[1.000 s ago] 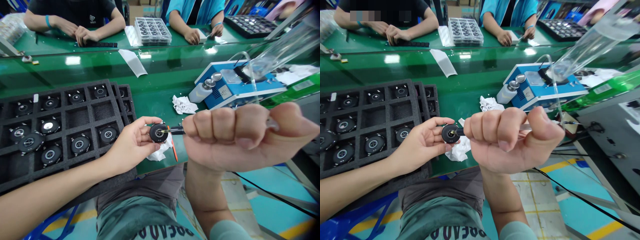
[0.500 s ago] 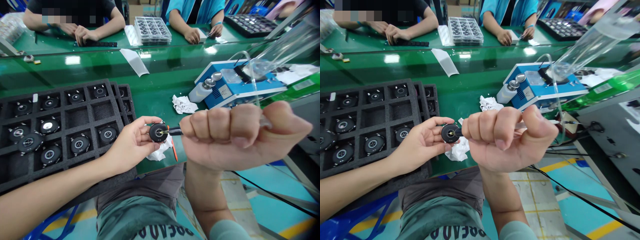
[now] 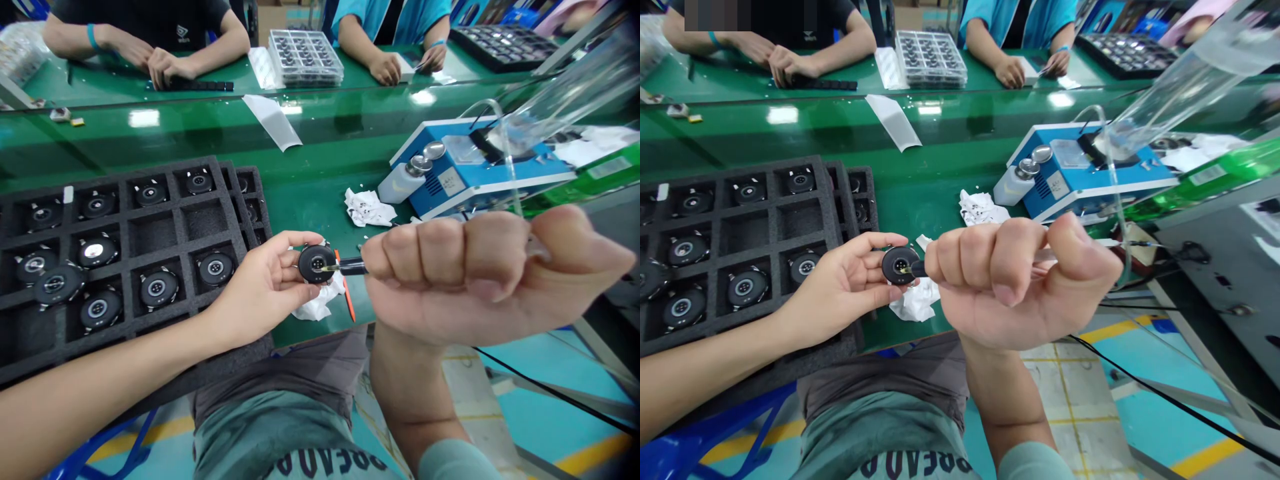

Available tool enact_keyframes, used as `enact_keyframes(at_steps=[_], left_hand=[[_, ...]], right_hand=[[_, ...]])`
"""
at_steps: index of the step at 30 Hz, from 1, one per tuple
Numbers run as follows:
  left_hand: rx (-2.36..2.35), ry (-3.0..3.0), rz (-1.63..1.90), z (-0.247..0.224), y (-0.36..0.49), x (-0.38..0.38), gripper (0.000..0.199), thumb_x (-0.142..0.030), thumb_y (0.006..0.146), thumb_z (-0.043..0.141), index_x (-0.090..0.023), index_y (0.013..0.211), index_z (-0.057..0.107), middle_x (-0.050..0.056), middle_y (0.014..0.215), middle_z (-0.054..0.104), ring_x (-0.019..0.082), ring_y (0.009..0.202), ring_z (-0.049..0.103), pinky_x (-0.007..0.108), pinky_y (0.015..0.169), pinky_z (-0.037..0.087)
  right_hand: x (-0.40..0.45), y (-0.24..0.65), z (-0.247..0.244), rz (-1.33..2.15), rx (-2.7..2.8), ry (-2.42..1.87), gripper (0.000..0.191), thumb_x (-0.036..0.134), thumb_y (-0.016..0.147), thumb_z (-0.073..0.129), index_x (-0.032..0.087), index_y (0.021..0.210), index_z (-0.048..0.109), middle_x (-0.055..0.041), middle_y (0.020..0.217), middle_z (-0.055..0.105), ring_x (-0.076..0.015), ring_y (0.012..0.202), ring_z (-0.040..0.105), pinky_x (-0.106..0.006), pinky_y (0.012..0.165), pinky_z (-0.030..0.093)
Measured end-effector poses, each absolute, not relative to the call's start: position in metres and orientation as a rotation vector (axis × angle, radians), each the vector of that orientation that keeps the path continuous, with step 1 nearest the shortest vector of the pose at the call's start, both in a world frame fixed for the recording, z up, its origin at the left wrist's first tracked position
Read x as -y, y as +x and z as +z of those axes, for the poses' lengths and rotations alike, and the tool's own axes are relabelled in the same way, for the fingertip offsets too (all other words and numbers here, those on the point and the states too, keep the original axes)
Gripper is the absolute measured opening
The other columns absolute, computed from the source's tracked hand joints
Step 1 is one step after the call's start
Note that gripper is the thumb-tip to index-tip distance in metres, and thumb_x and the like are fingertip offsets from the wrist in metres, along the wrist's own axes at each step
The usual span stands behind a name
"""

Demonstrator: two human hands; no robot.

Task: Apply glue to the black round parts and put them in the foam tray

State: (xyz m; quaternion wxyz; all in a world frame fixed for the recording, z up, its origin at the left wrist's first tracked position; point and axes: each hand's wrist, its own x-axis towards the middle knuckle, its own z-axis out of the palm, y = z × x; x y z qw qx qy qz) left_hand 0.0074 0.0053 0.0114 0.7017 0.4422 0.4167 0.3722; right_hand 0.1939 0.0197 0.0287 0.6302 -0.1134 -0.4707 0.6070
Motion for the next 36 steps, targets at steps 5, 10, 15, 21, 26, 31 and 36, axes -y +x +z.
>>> enact_keyframes(at_steps=[5,10,15,21,26,31,36], left_hand=[[-0.922,0.99,0.832,0.013,0.006,-0.005,0.052,0.002,0.075,0.073,-0.016,0.121,0.057,0.005,0.107,0.078,0.012,0.088,0.075,0.022,0.077,0.056],[-0.921,0.997,0.83,0.012,0.006,-0.005,0.052,0.002,0.076,0.073,-0.016,0.122,0.056,0.006,0.11,0.078,0.012,0.088,0.075,0.022,0.077,0.056],[-0.912,1.006,0.824,0.01,0.006,-0.005,0.052,0.001,0.077,0.073,-0.016,0.122,0.055,0.008,0.114,0.078,0.013,0.09,0.076,0.023,0.079,0.057],[-0.918,1.005,0.824,0.01,0.007,-0.006,0.051,0.001,0.077,0.073,-0.016,0.122,0.056,0.007,0.114,0.078,0.012,0.09,0.075,0.022,0.079,0.057],[-0.925,1.008,0.832,0.01,0.006,-0.006,0.052,0.001,0.076,0.074,-0.016,0.122,0.057,0.006,0.11,0.078,0.012,0.089,0.075,0.023,0.079,0.057],[-0.909,1.016,0.832,0.009,0.006,-0.005,0.051,0.0,0.077,0.074,-0.017,0.122,0.056,0.005,0.111,0.078,0.013,0.091,0.076,0.024,0.081,0.058],[-0.921,1.016,0.834,0.009,0.008,-0.004,0.052,0.001,0.075,0.075,-0.017,0.121,0.057,0.002,0.102,0.078,0.014,0.09,0.076,0.024,0.08,0.058]], right_hand=[[-0.018,0.193,0.03,1.39,1.061,-0.269,0.064,0.043,0.102,0.049,0.02,0.047,0.027,0.0071,0.043,0.018,-0.0087,0.041,0.016,-0.029,0.044,0.027],[-0.017,0.194,0.029,1.389,1.049,-0.272,0.064,0.042,0.102,0.049,0.02,0.048,0.025,0.0071,0.043,0.017,-0.0087,0.041,0.015,-0.029,0.044,0.027],[-0.019,0.193,0.03,1.374,1.056,-0.284,0.065,0.043,0.1,0.055,0.02,0.047,0.025,0.0072,0.043,0.017,-0.0084,0.04,0.015,-0.03,0.044,0.024],[-0.019,0.193,0.03,1.374,1.052,-0.296,0.065,0.043,0.1,0.055,0.019,0.047,0.025,0.0073,0.043,0.016,-0.0082,0.04,0.015,-0.03,0.043,0.023],[-0.018,0.196,0.028,1.382,1.056,-0.284,0.064,0.042,0.101,0.052,0.02,0.048,0.024,0.0073,0.044,0.016,-0.0083,0.041,0.014,-0.03,0.043,0.024],[-0.019,0.191,0.03,1.374,1.031,-0.294,0.065,0.041,0.098,0.057,0.02,0.048,0.023,0.0076,0.043,0.014,-0.0085,0.041,0.014,-0.03,0.044,0.024],[-0.019,0.185,0.033,1.368,0.994,-0.29,0.064,0.038,0.096,0.059,0.02,0.048,0.02,0.0081,0.045,0.01,-0.0086,0.041,0.012,-0.03,0.043,0.021]])
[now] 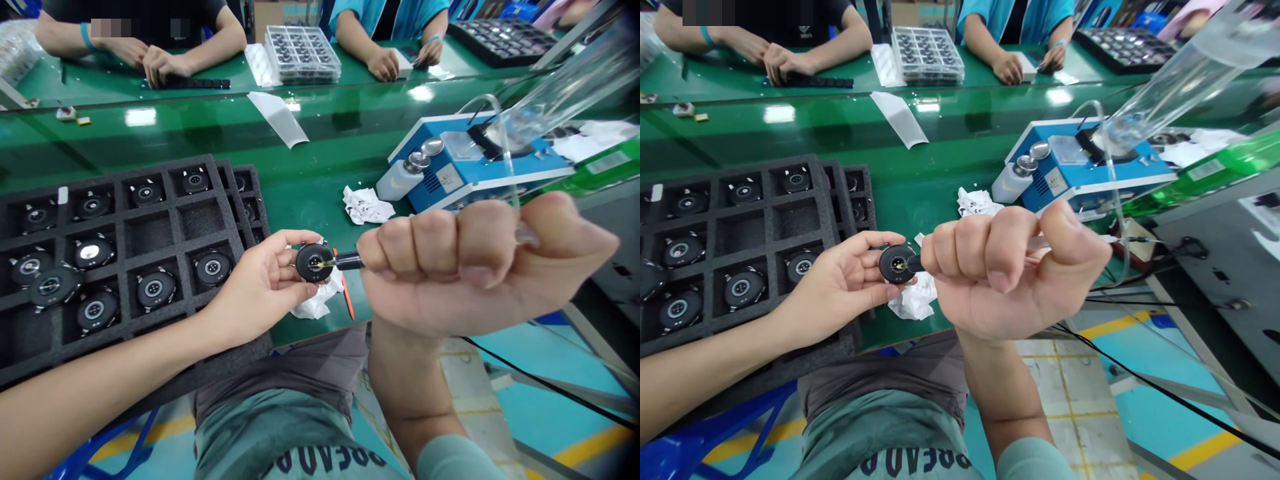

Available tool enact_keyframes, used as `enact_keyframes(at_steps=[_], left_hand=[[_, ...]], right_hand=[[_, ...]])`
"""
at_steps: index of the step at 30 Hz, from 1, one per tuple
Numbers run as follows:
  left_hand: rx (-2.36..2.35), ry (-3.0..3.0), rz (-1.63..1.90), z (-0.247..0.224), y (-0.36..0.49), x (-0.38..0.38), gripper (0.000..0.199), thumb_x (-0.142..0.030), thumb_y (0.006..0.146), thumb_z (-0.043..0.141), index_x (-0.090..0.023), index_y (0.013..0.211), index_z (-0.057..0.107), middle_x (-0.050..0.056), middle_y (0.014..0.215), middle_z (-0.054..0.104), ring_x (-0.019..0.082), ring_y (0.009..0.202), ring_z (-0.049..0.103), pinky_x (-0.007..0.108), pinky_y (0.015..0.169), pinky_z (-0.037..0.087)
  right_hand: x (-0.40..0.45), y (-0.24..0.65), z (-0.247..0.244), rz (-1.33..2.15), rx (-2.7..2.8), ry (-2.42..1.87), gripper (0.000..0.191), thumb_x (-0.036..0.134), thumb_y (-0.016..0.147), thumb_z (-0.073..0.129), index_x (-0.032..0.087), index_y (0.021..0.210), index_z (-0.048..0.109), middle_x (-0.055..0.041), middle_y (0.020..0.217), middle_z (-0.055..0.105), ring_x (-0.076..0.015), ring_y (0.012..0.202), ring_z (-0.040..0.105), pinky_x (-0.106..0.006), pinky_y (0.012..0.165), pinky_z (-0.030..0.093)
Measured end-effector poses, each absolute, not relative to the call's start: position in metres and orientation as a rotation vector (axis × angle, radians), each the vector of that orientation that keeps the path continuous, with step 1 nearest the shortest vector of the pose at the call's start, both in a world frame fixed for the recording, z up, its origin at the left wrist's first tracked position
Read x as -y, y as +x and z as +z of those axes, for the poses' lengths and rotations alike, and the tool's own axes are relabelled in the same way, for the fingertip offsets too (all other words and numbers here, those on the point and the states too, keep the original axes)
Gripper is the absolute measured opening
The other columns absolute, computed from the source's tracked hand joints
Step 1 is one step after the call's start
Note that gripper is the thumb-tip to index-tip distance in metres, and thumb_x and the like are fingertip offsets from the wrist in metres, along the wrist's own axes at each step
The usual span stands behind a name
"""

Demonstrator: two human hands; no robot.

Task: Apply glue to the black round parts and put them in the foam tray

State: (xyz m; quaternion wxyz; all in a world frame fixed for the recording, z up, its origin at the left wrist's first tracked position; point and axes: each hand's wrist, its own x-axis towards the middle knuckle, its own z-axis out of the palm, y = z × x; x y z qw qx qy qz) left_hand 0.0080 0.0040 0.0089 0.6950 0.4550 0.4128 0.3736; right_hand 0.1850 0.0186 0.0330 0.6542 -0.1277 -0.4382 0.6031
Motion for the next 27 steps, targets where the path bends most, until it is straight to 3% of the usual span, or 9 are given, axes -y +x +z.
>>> enact_keyframes(at_steps=[8,27], left_hand=[[-0.926,0.999,0.823,0.011,0.007,-0.005,0.052,0.001,0.075,0.074,-0.018,0.121,0.057,0.006,0.108,0.078,0.014,0.09,0.075,0.025,0.079,0.057],[-0.95,0.998,0.82,0.011,0.006,-0.007,0.054,0.0,0.073,0.075,-0.017,0.121,0.058,0.004,0.1,0.076,0.015,0.087,0.074,0.026,0.079,0.057]], right_hand=[[-0.019,0.194,0.03,1.411,1.047,-0.298,0.064,0.042,0.098,0.058,0.019,0.049,0.023,0.0073,0.044,0.015,-0.0082,0.041,0.014,-0.029,0.045,0.024],[-0.018,0.196,0.03,1.388,1.048,-0.324,0.064,0.041,0.099,0.056,0.019,0.049,0.023,0.007,0.044,0.016,-0.0083,0.041,0.013,-0.029,0.044,0.024]])
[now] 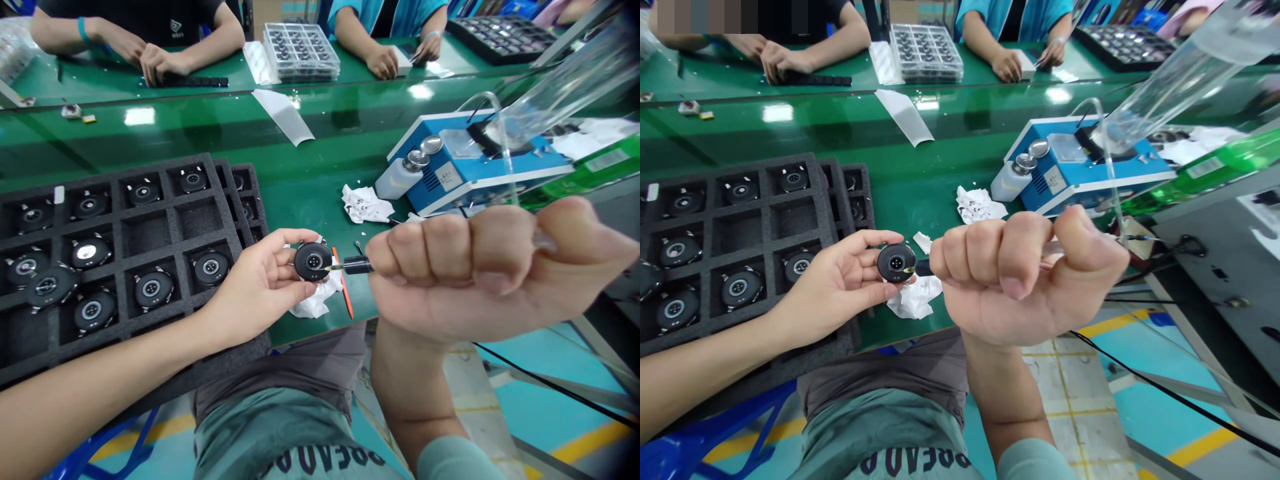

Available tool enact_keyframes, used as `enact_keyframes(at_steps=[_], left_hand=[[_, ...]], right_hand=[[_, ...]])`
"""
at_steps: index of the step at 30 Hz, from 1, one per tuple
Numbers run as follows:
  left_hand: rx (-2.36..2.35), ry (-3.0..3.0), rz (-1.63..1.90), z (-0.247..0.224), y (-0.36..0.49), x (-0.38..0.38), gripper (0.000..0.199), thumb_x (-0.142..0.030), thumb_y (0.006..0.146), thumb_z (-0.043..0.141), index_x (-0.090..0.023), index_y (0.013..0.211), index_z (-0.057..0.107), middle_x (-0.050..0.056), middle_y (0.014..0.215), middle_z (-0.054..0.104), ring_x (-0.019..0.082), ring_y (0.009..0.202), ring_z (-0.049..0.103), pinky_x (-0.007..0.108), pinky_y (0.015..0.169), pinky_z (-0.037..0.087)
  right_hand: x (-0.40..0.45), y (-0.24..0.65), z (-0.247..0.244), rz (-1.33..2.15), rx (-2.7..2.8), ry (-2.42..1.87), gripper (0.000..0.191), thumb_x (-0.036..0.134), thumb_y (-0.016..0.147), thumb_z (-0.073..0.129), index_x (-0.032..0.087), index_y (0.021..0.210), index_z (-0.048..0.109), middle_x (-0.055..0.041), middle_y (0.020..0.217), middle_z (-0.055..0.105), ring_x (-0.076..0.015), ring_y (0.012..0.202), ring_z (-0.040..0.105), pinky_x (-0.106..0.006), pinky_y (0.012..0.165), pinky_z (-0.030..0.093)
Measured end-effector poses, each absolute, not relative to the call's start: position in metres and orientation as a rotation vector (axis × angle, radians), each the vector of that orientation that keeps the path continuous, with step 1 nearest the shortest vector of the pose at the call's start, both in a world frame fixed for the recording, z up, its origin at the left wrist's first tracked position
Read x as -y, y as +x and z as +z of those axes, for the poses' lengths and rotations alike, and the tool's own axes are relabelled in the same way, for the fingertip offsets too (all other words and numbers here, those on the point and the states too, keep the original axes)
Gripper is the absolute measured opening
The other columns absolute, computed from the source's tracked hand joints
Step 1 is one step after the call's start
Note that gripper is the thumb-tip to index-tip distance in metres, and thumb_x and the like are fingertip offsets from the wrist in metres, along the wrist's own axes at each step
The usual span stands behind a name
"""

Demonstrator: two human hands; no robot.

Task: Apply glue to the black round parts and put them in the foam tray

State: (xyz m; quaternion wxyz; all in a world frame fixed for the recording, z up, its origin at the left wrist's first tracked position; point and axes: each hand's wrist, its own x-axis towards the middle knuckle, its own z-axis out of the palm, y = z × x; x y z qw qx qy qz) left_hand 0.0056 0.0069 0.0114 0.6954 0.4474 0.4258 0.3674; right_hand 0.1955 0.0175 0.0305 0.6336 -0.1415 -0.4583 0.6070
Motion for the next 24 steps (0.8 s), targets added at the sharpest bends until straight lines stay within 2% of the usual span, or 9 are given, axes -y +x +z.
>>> enact_keyframes(at_steps=[9,15,24], left_hand=[[-0.943,0.988,0.826,0.0107,0.0049,-0.0068,0.053,0.001,0.073,0.076,-0.018,0.12,0.059,0.003,0.1,0.076,0.015,0.087,0.074,0.027,0.08,0.057],[-0.947,0.993,0.824,0.0093,0.003,-0.0067,0.054,0.0,0.072,0.076,-0.018,0.12,0.059,0.004,0.1,0.076,0.016,0.086,0.074,0.027,0.078,0.057],[-0.949,0.995,0.824,0.0111,0.0041,-0.0067,0.054,0.0,0.072,0.076,-0.017,0.12,0.059,0.004,0.1,0.076,0.015,0.086,0.073,0.026,0.078,0.057]], right_hand=[[-0.0179,0.1975,0.0302,1.348,1.06,-0.354,0.065,0.042,0.096,0.061,0.02,0.049,0.023,0.0072,0.043,0.012,-0.0085,0.04,0.01,-0.029,0.043,0.019],[-0.0185,0.1993,0.0278,1.332,1.058,-0.346,0.063,0.042,0.095,0.063,0.02,0.048,0.027,0.0067,0.042,0.016,-0.0092,0.041,0.016,-0.028,0.044,0.024],[-0.0176,0.1981,0.031,1.377,1.056,-0.367,0.065,0.042,0.097,0.059,0.02,0.049,0.022,0.0074,0.045,0.011,-0.0085,0.041,0.011,-0.029,0.044,0.02]])
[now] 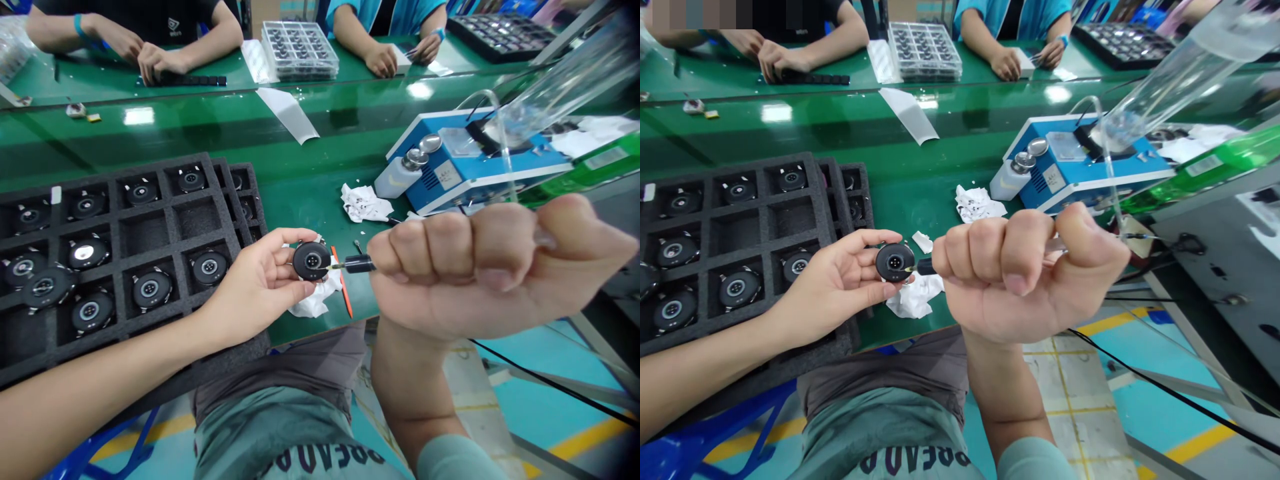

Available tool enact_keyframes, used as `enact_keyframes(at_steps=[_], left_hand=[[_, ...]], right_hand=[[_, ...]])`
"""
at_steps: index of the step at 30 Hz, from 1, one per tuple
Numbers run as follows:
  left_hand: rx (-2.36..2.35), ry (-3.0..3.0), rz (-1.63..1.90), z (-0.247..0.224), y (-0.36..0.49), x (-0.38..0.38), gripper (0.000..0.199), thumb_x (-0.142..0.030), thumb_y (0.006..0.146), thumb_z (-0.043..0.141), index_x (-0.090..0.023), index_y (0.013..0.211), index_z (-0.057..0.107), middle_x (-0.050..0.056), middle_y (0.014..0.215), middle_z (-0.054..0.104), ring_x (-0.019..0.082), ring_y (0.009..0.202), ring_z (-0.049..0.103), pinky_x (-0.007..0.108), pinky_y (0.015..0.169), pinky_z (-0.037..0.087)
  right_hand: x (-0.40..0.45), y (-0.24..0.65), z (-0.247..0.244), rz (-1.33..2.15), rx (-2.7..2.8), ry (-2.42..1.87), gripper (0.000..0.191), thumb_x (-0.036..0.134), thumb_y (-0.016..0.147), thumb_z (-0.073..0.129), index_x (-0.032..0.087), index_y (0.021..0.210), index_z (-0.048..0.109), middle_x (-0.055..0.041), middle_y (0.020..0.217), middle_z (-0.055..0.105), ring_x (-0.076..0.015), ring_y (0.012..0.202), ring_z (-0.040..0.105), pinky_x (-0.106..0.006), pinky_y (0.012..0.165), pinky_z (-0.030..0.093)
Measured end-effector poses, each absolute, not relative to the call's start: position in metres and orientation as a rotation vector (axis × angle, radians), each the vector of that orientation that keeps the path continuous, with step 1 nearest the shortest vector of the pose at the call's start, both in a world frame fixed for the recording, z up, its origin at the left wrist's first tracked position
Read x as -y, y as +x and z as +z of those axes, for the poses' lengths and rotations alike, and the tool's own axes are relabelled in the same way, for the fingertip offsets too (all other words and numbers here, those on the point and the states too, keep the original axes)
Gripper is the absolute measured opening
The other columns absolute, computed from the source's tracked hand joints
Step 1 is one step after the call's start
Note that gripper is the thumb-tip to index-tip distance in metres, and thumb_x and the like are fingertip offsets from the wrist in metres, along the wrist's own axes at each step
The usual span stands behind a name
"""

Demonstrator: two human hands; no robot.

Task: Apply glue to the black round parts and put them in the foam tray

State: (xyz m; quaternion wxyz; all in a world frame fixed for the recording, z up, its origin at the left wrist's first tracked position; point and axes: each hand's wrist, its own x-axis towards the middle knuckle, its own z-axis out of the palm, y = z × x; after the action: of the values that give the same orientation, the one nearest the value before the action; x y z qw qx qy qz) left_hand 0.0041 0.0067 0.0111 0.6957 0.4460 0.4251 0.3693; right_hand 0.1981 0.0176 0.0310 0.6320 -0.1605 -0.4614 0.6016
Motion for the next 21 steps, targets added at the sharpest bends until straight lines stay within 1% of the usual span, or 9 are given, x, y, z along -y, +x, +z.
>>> enact_keyframes(at_steps=[6,10,15,19,21], left_hand=[[-0.945,0.988,0.823,0.0101,0.0027,-0.0058,0.054,0.0,0.072,0.076,-0.018,0.119,0.059,0.003,0.099,0.076,0.015,0.085,0.074,0.026,0.077,0.057],[-0.939,0.99,0.823,0.0091,0.0016,-0.005,0.054,0.0,0.072,0.076,-0.018,0.12,0.059,0.003,0.099,0.076,0.014,0.086,0.073,0.025,0.077,0.057],[-0.941,1.007,0.823,0.0084,0.0006,-0.0041,0.053,-0.001,0.073,0.077,-0.018,0.12,0.059,0.004,0.101,0.076,0.015,0.086,0.073,0.026,0.078,0.057],[-0.946,1.008,0.814,0.0083,0.0004,-0.0038,0.054,-0.002,0.073,0.077,-0.018,0.121,0.059,0.004,0.101,0.076,0.015,0.087,0.073,0.027,0.078,0.057],[-0.95,1.008,0.812,0.0082,0.0005,-0.0035,0.053,-0.002,0.073,0.077,-0.018,0.121,0.059,0.004,0.1,0.076,0.015,0.086,0.073,0.026,0.077,0.057]], right_hand=[[-0.0182,0.198,0.031,1.343,1.051,-0.367,0.065,0.041,0.095,0.063,0.02,0.049,0.021,0.0079,0.045,0.009,-0.0081,0.042,0.009,-0.029,0.043,0.017],[-0.0188,0.1978,0.0296,1.339,1.061,-0.355,0.065,0.041,0.095,0.063,0.02,0.049,0.022,0.0079,0.045,0.01,-0.008,0.042,0.01,-0.028,0.043,0.018],[-0.0201,0.196,0.03,1.325,1.043,-0.33,0.066,0.04,0.094,0.064,0.02,0.049,0.019,0.0082,0.045,0.007,-0.0073,0.041,0.009,-0.027,0.041,0.019],[-0.0207,0.1967,0.0305,1.322,1.054,-0.354,0.068,0.039,0.092,0.066,0.02,0.049,0.018,0.0084,0.045,0.008,-0.0066,0.04,0.011,-0.026,0.041,0.023],[-0.0209,0.1978,0.03,1.319,1.034,-0.364,0.066,0.037,0.093,0.062,0.02,0.049,0.017,0.0083,0.045,0.009,-0.006,0.04,0.013,-0.025,0.042,0.027]])
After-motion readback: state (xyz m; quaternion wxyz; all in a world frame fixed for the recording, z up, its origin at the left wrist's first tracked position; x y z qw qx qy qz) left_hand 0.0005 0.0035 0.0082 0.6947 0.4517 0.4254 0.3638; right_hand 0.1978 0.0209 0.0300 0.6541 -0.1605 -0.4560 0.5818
